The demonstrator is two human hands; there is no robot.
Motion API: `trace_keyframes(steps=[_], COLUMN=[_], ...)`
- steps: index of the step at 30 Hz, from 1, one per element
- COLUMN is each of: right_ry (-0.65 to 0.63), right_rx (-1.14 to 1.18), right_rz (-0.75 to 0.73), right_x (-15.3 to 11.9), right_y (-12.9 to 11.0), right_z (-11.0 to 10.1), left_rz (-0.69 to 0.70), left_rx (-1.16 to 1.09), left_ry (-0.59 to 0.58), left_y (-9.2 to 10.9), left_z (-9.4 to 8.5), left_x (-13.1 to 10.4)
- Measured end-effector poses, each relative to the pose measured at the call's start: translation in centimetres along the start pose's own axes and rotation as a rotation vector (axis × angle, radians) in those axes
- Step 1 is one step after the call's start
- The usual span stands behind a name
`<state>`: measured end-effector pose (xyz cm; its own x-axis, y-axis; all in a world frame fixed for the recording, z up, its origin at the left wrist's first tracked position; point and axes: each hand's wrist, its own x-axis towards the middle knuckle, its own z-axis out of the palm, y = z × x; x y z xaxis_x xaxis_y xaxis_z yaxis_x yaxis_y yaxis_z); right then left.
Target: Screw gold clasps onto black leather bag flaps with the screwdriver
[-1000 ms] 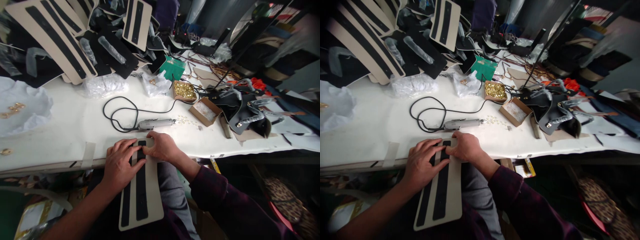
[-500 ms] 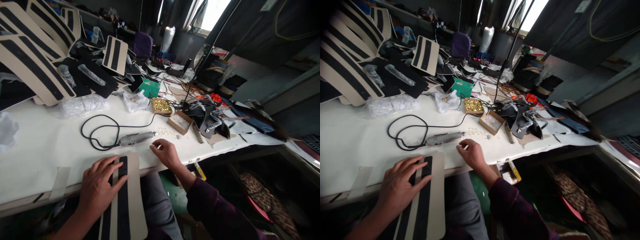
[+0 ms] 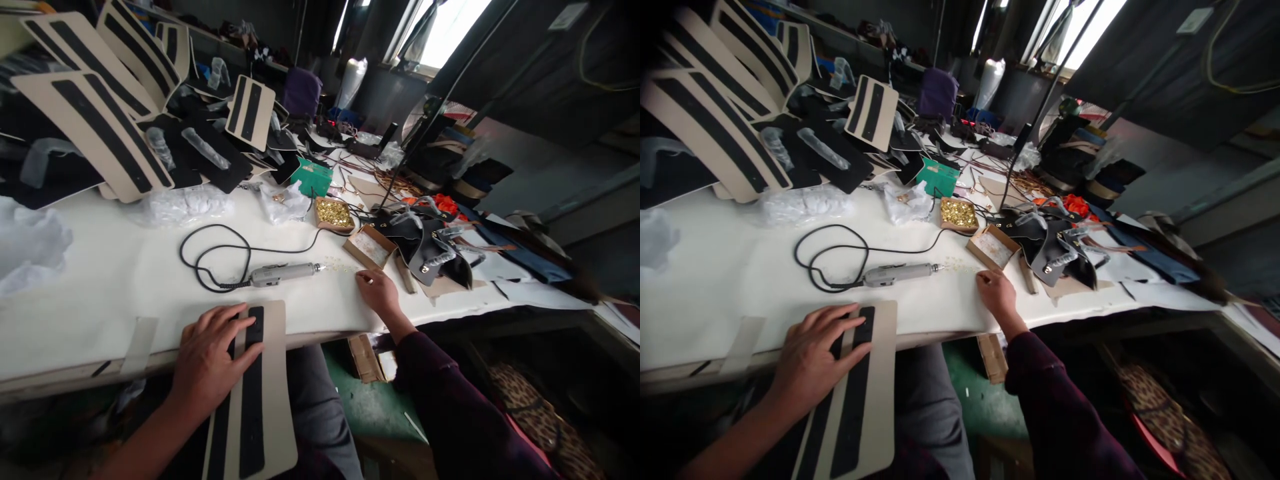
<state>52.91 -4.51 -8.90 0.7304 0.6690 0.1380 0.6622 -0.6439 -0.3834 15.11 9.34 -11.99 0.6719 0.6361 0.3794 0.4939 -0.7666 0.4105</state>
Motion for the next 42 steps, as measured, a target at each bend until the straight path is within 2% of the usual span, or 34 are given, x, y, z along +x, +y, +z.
trace_keyframes(steps=[6,9,16,20,25,27,33,42], right_ry=[-0.143,-0.166,0.010,0.041,-0.155,-0.184,-0.169,-0.098], right_rx=[0.115,0.177,0.082,0.075,0.037,0.031,0.080,0.111], right_rz=[-0.115,-0.211,-0.428,-0.457,-0.456,-0.455,-0.440,-0.517], right_x=[-4.3,-7.0,-11.2,-11.2,-9.8,-9.5,-9.9,-10.7], right_y=[0.1,0.2,0.4,0.8,0.6,0.4,0.5,0.8], right_z=[-0.6,-0.7,0.3,0.6,-0.8,-1.1,-0.9,-0.8], left_rz=[-0.043,-0.062,-0.084,-0.081,-0.059,-0.051,-0.037,-0.045], left_rx=[-0.033,-0.047,-0.060,-0.066,-0.056,-0.055,-0.057,-0.058], left_ry=[-0.021,-0.024,-0.025,-0.029,-0.028,-0.025,-0.016,-0.014], left_y=[0.8,1.1,1.3,1.4,1.2,1.1,1.0,0.9], left_z=[-0.8,-1.1,-1.3,-1.4,-1.3,-1.2,-1.2,-1.0], left_x=[0.3,0.5,0.5,0.6,0.5,0.4,0.3,0.3])
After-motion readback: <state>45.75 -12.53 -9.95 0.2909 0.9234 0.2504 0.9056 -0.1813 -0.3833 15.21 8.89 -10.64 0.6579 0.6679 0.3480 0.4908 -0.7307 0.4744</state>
